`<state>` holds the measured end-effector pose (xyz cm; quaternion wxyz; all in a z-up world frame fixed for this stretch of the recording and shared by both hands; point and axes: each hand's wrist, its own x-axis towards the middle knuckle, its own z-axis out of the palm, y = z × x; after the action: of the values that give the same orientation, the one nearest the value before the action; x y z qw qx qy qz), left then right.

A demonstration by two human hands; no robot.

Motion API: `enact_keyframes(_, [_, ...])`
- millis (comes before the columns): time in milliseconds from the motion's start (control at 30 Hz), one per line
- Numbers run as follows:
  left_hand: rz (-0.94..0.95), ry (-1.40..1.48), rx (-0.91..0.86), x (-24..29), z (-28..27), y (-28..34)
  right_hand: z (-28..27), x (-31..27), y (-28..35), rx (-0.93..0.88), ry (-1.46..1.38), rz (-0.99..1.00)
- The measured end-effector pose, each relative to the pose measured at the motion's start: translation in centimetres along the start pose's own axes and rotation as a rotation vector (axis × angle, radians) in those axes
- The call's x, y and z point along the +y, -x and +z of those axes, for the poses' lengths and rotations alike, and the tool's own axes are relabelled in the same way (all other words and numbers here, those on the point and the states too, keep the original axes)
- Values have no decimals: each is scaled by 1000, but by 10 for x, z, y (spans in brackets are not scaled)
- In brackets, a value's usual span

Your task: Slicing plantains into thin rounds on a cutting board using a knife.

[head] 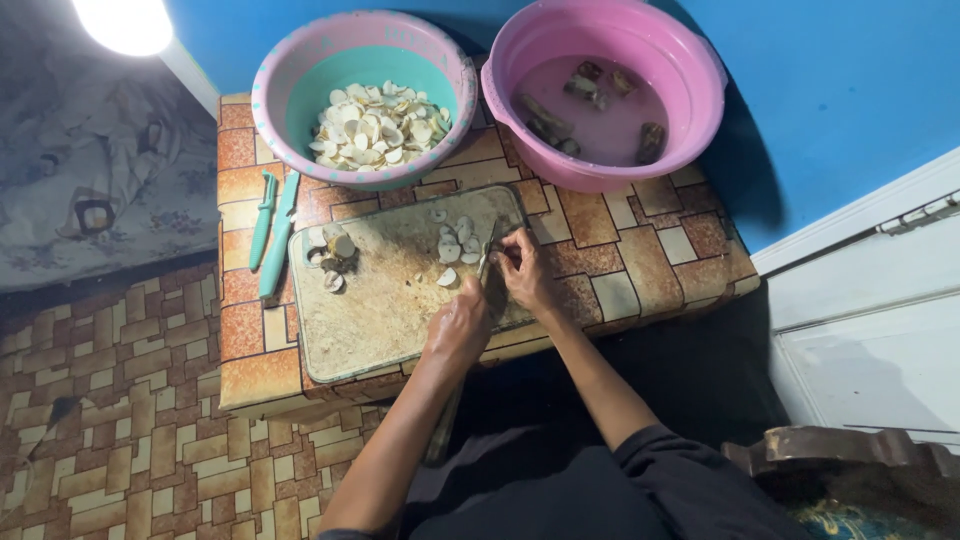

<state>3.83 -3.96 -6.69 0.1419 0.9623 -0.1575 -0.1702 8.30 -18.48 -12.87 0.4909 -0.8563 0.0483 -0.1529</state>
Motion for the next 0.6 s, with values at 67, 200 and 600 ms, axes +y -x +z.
enact_keyframes(67, [-11, 4, -1, 19, -26, 12, -4, -8, 5, -19, 0, 17])
enact_keyframes(200, [-41, 75, -65, -3, -10, -6, -10, -13, 1, -35, -27, 48])
enact_keyframes(600, [-48, 208, -160, 5, -64, 54, -13, -26, -13, -32, -16, 45])
